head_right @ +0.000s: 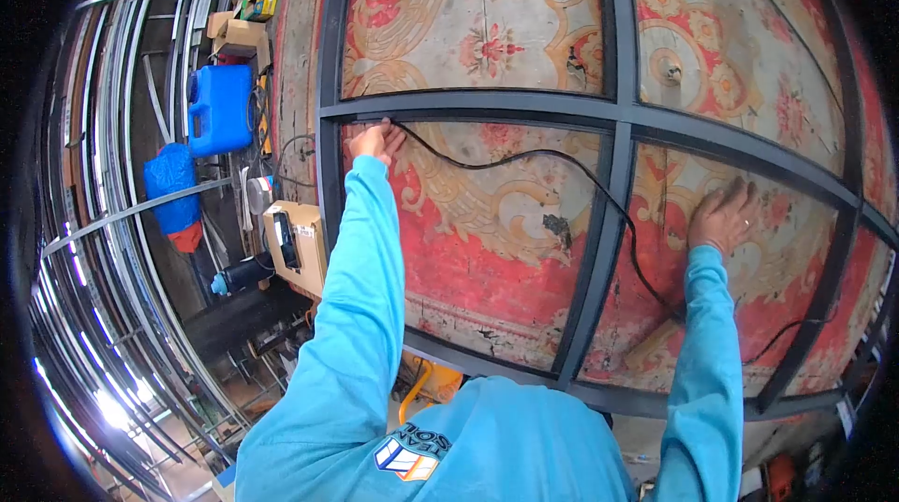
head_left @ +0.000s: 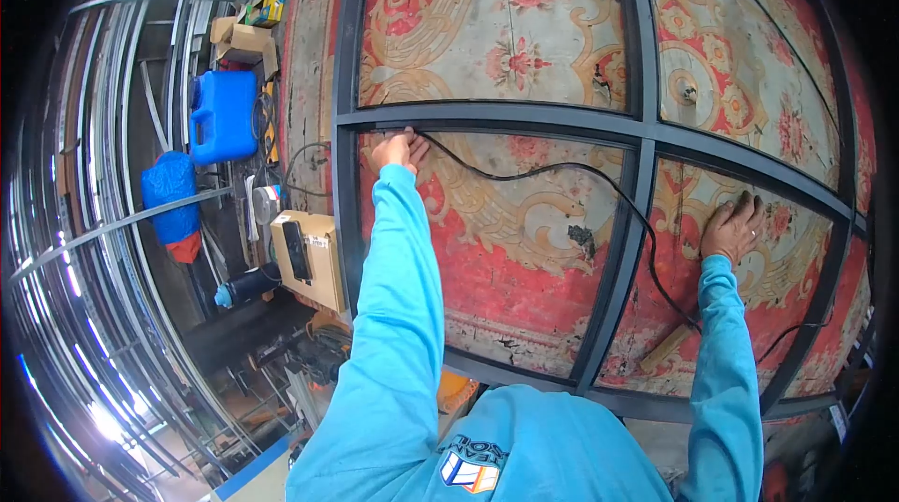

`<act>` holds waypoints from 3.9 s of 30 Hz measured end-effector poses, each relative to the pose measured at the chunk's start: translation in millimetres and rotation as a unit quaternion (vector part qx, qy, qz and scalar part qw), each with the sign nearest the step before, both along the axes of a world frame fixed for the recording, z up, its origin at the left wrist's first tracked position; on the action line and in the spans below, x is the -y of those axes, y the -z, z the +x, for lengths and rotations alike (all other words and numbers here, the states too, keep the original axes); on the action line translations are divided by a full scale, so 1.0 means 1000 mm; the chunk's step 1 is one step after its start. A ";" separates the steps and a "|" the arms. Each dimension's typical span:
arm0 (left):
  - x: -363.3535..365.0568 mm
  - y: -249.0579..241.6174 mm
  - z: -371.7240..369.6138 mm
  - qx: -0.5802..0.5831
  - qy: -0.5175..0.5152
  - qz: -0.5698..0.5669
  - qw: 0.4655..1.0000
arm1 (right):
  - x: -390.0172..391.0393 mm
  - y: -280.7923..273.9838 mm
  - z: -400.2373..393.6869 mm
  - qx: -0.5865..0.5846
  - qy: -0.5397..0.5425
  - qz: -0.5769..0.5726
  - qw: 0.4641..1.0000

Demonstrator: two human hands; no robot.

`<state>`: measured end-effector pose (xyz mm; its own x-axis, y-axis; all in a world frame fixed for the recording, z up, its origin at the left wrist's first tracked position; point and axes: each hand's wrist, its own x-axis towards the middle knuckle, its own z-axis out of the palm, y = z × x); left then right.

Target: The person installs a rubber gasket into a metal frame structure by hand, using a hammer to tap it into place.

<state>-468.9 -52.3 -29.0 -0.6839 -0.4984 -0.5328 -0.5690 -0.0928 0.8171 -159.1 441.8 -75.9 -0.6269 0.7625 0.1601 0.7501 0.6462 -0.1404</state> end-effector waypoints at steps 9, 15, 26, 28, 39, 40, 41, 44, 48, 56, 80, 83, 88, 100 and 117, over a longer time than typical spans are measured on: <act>-0.020 -0.014 -0.005 0.020 -0.039 -0.040 0.998 | 0.005 -0.002 -0.002 -0.012 -0.004 -0.001 1.000; -0.012 0.009 -0.008 0.007 -0.071 0.040 0.997 | 0.006 -0.009 -0.004 0.003 -0.008 -0.003 1.000; -0.035 0.001 0.001 -0.009 -0.052 0.001 0.999 | 0.002 0.004 0.001 -0.010 -0.010 0.008 1.000; -0.045 -0.012 0.001 0.003 -0.055 -0.024 0.998 | 0.004 -0.002 -0.001 0.013 0.006 -0.003 1.000; -0.041 0.008 -0.004 0.026 -0.072 0.029 0.997 | 0.004 -0.002 0.000 0.011 -0.003 0.004 1.000; -0.039 0.008 -0.002 0.024 -0.073 0.027 0.997 | 0.005 -0.004 -0.001 0.007 -0.004 0.004 1.000; -0.043 0.006 0.000 0.018 -0.066 -0.001 0.998 | 0.006 -0.005 -0.003 0.004 -0.003 0.003 1.000; -0.057 0.008 0.006 0.011 -0.047 -0.030 0.998 | 0.005 -0.007 -0.004 0.001 0.009 0.001 1.000; -0.047 0.024 0.010 0.006 0.000 0.005 1.000 | 0.007 -0.002 -0.001 0.017 0.015 0.010 1.000; -0.077 0.010 0.015 -0.021 -0.034 -0.003 0.999 | 0.006 -0.009 -0.006 -0.010 0.010 0.001 1.000; -0.127 -0.011 0.050 -0.036 0.008 -0.039 0.999 | 0.006 -0.007 -0.004 -0.005 0.008 0.007 1.000; -0.111 0.011 0.041 -0.006 0.013 -0.059 0.998 | 0.007 -0.008 -0.003 -0.021 0.002 0.014 1.000; -0.115 0.019 0.045 -0.002 0.025 -0.100 0.995 | 0.008 -0.006 -0.005 -0.019 0.008 0.024 0.999; -0.149 -0.012 0.074 -0.011 0.052 -0.132 0.990 | 0.006 -0.007 -0.004 -0.026 0.006 0.029 0.999; -0.137 0.011 0.092 0.041 0.102 0.283 0.953 | 0.007 -0.006 -0.005 -0.006 0.021 -0.001 1.000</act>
